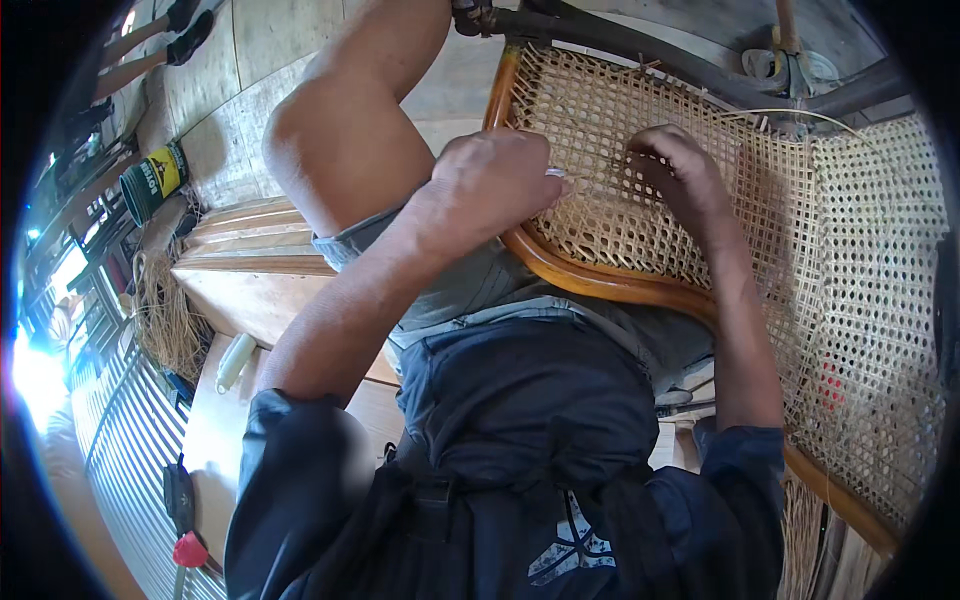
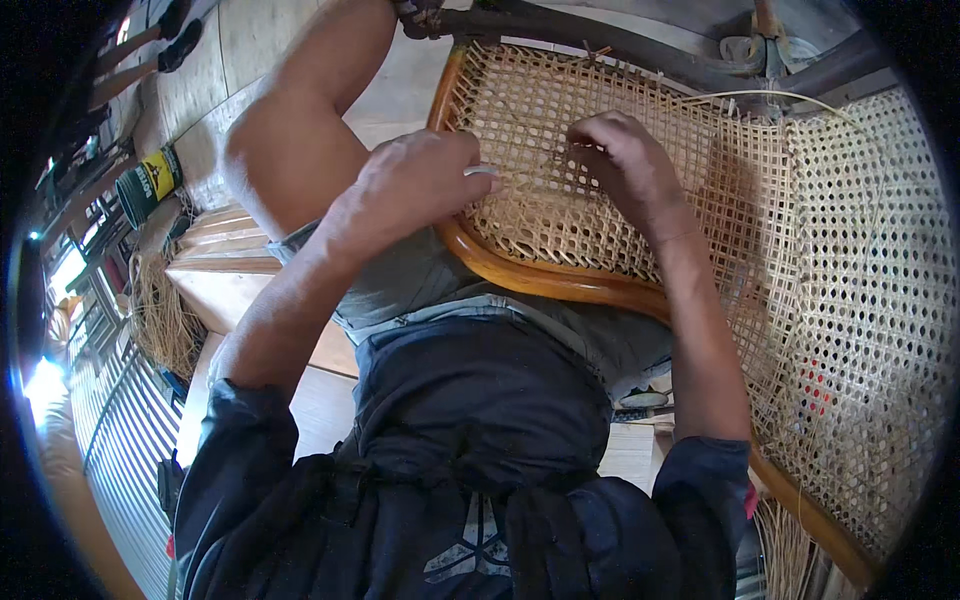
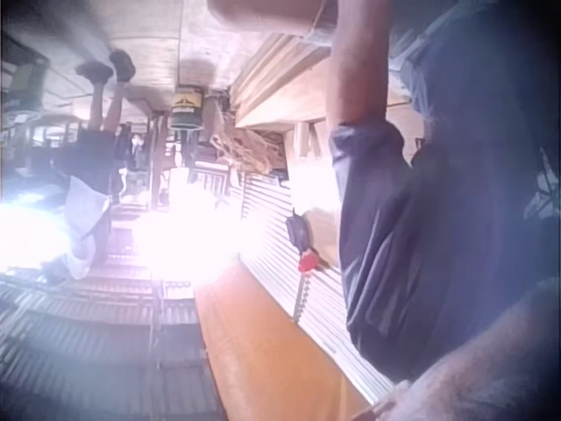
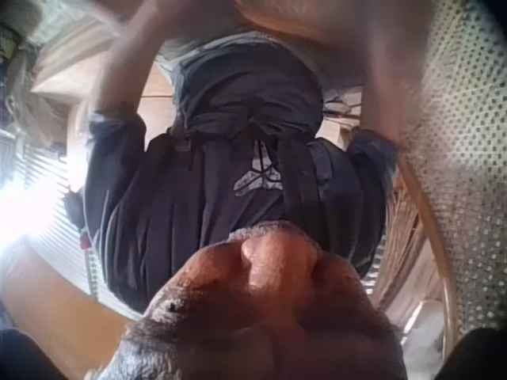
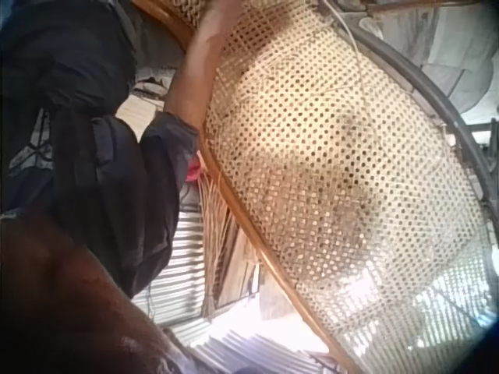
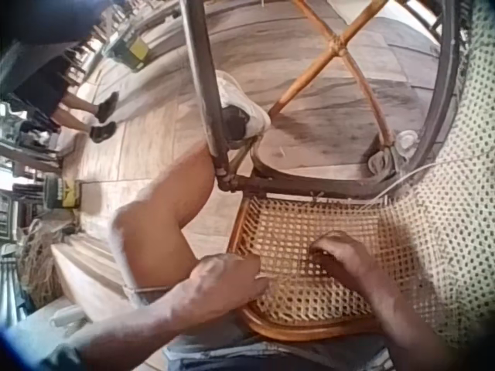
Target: Repairing the rattan seat of a wooden chair by weaving and securing bamboo or rattan strips.
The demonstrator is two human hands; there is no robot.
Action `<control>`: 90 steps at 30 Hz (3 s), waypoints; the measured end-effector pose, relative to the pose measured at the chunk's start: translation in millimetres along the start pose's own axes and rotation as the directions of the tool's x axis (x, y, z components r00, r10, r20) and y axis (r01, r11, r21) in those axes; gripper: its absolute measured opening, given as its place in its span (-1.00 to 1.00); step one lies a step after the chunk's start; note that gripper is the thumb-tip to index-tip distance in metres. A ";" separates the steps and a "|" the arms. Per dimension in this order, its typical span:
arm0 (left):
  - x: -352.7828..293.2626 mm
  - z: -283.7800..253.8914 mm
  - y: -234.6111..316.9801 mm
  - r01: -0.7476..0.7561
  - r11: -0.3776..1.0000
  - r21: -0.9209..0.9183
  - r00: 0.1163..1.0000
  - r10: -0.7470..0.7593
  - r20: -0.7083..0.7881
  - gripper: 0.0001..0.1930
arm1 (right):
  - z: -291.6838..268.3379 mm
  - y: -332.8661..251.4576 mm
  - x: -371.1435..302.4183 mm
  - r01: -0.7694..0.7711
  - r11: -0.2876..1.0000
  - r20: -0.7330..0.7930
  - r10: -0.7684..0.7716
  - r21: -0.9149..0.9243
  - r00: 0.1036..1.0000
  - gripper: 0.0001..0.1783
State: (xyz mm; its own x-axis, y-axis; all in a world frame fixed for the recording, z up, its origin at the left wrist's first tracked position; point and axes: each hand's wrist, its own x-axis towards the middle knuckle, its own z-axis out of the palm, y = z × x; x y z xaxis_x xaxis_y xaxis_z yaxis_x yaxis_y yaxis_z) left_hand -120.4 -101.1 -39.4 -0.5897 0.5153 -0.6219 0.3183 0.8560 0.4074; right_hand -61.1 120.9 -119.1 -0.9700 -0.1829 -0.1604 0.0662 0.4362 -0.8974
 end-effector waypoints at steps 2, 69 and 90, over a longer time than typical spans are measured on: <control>7.5 8.0 -7.4 0.003 0.999 -0.049 1.000 -0.003 0.012 -0.67 | 5.2 -0.6 3.7 0.105 0.985 0.101 -0.092 -0.136 0.991 -0.87; 32.1 -14.2 35.9 -0.091 0.946 0.311 0.951 -0.011 0.310 -0.78 | 14.2 -23.6 2.6 -0.203 0.977 0.212 0.186 0.059 0.959 -0.85; 31.8 4.4 13.8 -0.194 0.951 0.239 0.958 0.131 0.256 -0.80 | 36.6 -20.7 -7.6 -0.155 0.943 0.075 0.185 -0.295 0.980 -0.86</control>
State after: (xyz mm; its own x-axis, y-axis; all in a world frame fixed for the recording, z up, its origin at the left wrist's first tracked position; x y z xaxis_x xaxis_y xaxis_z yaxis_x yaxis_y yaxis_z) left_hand -131.6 -72.7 -56.5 -0.3329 0.6165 -0.7135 0.5946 0.7245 0.3485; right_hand -46.6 81.0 -114.3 -0.9205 -0.1650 -0.3542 0.1438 0.6998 -0.6997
